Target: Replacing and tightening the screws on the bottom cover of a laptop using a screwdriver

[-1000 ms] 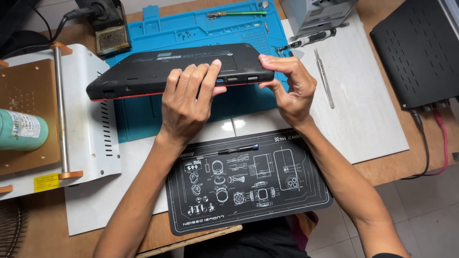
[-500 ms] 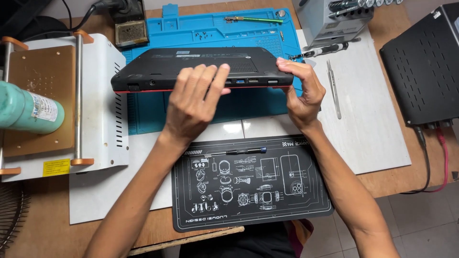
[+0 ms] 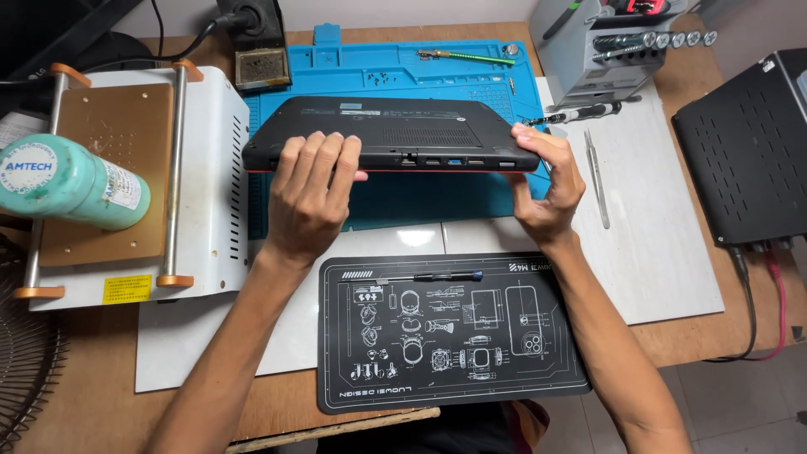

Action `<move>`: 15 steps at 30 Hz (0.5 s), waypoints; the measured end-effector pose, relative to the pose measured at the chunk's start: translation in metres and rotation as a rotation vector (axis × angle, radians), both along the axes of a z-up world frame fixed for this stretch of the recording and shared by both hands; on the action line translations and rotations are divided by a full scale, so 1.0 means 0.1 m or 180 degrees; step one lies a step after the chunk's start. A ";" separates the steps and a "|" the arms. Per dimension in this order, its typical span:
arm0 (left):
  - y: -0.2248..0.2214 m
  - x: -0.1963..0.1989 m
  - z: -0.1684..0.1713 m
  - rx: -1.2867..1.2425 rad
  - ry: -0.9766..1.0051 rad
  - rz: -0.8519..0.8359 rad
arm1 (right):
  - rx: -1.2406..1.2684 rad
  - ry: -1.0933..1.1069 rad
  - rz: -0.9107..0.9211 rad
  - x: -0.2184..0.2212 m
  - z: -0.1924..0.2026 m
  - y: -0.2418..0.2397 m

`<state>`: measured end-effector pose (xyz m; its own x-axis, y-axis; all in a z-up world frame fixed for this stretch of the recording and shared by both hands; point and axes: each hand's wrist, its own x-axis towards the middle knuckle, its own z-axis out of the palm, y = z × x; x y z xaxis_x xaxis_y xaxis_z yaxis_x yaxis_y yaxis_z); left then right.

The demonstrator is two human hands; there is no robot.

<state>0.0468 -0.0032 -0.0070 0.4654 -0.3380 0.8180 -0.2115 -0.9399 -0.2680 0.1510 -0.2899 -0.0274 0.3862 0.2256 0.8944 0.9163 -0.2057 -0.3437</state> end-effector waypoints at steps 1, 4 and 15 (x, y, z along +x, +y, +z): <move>-0.01 0.00 -0.04 0.0001 -0.0015 0.0001 | 0.0001 -0.0015 0.0001 -0.01 -0.02 0.00; -0.09 0.00 -0.11 0.0030 -0.0049 -0.0023 | -0.0231 -0.0431 -0.0303 -0.05 -0.05 0.01; -0.12 -0.22 -0.25 -0.0176 -0.0253 -0.0091 | -0.0444 -0.0737 -0.0594 0.04 -0.26 -0.06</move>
